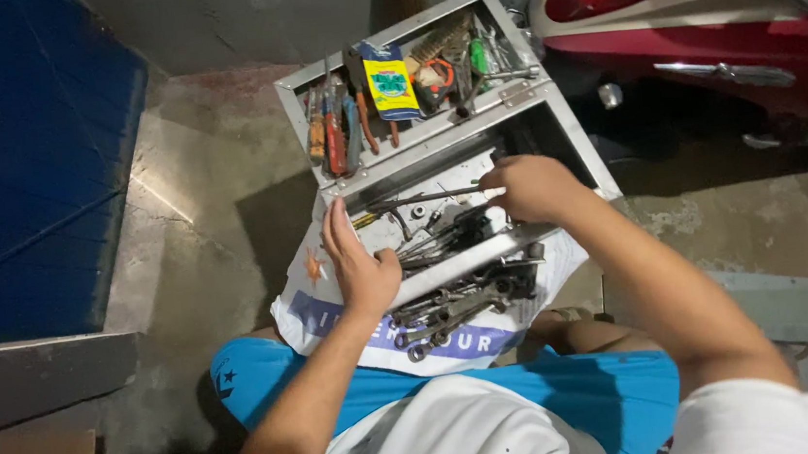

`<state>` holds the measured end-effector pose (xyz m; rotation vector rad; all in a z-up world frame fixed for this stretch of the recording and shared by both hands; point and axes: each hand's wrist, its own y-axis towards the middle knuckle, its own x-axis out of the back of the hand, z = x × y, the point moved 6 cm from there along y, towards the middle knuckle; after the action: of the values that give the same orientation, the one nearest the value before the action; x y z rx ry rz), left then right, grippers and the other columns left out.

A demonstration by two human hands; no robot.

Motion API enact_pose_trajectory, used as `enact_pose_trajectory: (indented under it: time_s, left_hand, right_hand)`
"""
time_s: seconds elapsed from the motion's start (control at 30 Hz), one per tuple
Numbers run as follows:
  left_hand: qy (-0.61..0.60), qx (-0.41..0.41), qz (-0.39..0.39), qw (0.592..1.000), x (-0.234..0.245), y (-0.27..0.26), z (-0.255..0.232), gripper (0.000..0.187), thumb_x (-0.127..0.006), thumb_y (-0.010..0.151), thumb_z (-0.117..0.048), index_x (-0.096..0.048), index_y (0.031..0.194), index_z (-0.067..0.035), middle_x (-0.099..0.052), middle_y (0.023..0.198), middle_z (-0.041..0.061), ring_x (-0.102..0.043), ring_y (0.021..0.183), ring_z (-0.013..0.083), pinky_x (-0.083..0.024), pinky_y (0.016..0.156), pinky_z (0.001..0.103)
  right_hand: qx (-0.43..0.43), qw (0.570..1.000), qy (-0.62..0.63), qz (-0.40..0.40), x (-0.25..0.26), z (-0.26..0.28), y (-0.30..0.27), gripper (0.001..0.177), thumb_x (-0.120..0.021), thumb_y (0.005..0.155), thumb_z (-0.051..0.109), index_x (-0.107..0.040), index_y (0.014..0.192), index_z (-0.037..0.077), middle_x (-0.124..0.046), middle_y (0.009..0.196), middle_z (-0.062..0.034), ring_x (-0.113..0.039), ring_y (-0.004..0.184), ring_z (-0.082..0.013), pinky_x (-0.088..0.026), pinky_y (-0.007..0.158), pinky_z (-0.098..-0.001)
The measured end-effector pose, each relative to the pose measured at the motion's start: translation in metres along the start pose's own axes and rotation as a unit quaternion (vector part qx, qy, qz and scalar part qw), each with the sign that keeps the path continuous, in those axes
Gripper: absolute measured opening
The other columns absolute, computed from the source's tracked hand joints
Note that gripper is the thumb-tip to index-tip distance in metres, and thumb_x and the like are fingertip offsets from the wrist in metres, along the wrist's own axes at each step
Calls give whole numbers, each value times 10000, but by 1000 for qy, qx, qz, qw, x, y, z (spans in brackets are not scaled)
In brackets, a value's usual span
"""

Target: Organizing various hand tools inside a metal toolbox.

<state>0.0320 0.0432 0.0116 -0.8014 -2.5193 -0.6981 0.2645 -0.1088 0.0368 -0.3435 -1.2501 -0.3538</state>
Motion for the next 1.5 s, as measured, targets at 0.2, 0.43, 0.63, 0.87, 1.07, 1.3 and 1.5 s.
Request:
enact_pose_trajectory:
  time_s: [0.2, 0.43, 0.63, 0.87, 1.07, 1.3, 1.5]
  left_hand:
    - [-22, -11, -17, 1000, 4, 1, -1, 925, -624, 710, 62, -252, 1556, 32, -357, 1542, 279, -326, 1470, 470, -255, 1248, 535]
    - [-48, 2, -8, 999, 5, 0, -2, 908, -628, 736, 43, -244, 1559, 44, -350, 1554, 292, -335, 1468, 479, -265, 1243, 529]
    - [-50, 4, -5, 999, 4, 0, 0, 914, -595, 721, 60, -244, 1564, 38, -357, 1546, 294, -338, 1467, 477, -264, 1253, 524]
    - [-29, -23, -5, 999, 4, -1, -1, 914, -604, 726, 59, -240, 1564, 31, -349, 1545, 293, -320, 1475, 483, -254, 1247, 529]
    - [-24, -9, 4, 1000, -2, -4, 8, 912, -615, 752, 61, -239, 1581, 6, -327, 1549, 289, -305, 1482, 487, -278, 1241, 515]
    - [0, 4, 1, 1000, -6, -1, 11, 930, -615, 731, 58, -229, 1576, 6, -341, 1530, 284, -319, 1462, 482, -268, 1236, 519]
    - [14, -26, -13, 999, -5, -1, 12, 923, -603, 732, 61, -225, 1572, 14, -347, 1530, 279, -324, 1468, 476, -261, 1247, 514]
  right_hand:
    - [68, 927, -169, 327, -95, -7, 57, 479, -847, 750, 362, -723, 1189, 216, -718, 1137, -89, -685, 1061, -308, -565, 864, -439]
    - [156, 875, -292, 354, -168, -44, 70, 189, -657, 905, 223, -778, 1028, 146, -768, 1064, -88, -749, 1001, -290, -609, 838, -425]
    - [84, 937, -169, 293, -94, -32, 52, 225, -638, 801, 145, -777, 977, 156, -741, 985, -136, -714, 942, -338, -580, 815, -461]
    - [40, 953, -166, 249, 10, -19, -7, 215, -621, 856, 175, -783, 997, 159, -752, 998, -111, -716, 945, -330, -562, 817, -466]
    - [79, 995, -22, 57, 84, -18, -89, 341, -690, 738, 67, -780, 1065, 97, -749, 1033, -128, -712, 902, -358, -571, 784, -443]
    - [31, 995, 95, -26, 96, -4, -174, 276, -744, 744, 7, -781, 1011, 68, -728, 931, -115, -700, 831, -337, -566, 706, -404]
    - [-13, 993, 87, -73, 88, -20, -198, 308, -726, 735, -5, -775, 1030, 68, -723, 951, -107, -699, 847, -327, -568, 718, -407]
